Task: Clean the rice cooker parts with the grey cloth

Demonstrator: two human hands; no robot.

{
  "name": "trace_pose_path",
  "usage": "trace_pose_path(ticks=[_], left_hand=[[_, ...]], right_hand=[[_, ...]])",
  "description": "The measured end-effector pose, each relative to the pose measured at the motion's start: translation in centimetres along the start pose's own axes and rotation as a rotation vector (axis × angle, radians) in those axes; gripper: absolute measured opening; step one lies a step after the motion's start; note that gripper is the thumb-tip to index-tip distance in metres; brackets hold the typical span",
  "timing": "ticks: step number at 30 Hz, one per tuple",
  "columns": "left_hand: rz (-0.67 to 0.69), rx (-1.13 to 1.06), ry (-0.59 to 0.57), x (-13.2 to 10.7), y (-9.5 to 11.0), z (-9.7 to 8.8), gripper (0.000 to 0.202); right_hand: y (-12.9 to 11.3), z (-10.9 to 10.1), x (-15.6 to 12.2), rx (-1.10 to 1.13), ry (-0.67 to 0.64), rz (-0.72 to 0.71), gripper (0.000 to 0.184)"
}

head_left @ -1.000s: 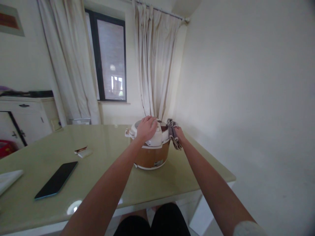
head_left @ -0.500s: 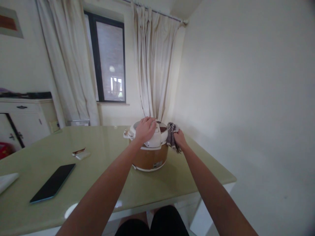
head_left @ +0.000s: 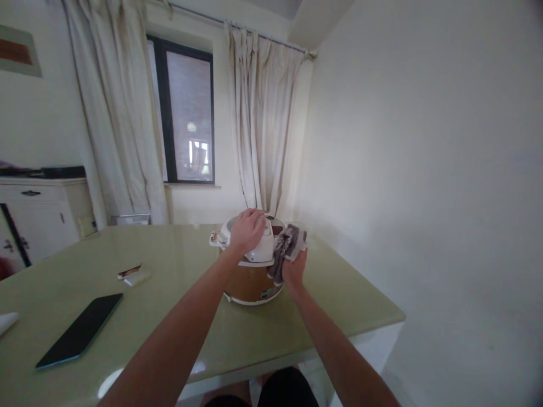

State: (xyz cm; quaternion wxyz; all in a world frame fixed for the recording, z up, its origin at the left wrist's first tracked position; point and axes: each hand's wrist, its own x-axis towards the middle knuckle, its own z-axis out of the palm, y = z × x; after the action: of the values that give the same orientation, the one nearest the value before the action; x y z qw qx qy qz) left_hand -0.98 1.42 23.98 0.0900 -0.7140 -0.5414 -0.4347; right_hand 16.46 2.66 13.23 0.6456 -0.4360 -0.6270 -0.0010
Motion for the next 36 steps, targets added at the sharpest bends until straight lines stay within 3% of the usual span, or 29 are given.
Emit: trace_pose_path(ticks=[1,3,7,13,17,21,28,31,36], left_hand=[[0.006,0.0,-0.005,0.0,-0.1,0.0,0.042],[0.028,0.0,-0.021,0.0,-0.2,0.0,0.043],[0.026,-0.003,-0.037,0.1,-0.3,-0.1,0.046],[-0.05,-0.025,-0.025,0.0,0.1,-0.1,0.053],[-0.053,-0.067,-0.006,-0.2,0.4,-0.4,0.057],[-0.048,-0.107,-0.007,-0.2,0.5,-0.7,0.062],[-0.111,-0.128,0.007,-0.2,0.8,-0.8,0.069],[-0.144,-0.125,0.013,-0.2,0.8,-0.7,0.069],[-0.123,-0.128,0.034,-0.3,0.6,-0.7,0.063]], right_hand=[[-1.4,0.2,-0.6,-0.027,0.047,-0.07,0.049],[-4.2,0.5,-0.7,-0.09,-0.007,-0.183,0.052],[-7.2,0.1,2.7,-0.217,-0.21,-0.17,0.046],[-5.7,0.2,9.8,-0.383,-0.539,-0.001,0.041],[-5.2,1.0,12.6,-0.474,-0.684,0.111,0.044],[-5.3,1.2,12.6,-0.496,-0.663,0.075,0.039],[-5.2,-0.1,9.2,-0.231,-0.528,-0.128,0.04],[-6.5,-0.4,8.7,-0.208,-0.524,-0.171,0.042],[-9.4,-0.1,9.8,-0.369,-0.613,-0.254,0.035]])
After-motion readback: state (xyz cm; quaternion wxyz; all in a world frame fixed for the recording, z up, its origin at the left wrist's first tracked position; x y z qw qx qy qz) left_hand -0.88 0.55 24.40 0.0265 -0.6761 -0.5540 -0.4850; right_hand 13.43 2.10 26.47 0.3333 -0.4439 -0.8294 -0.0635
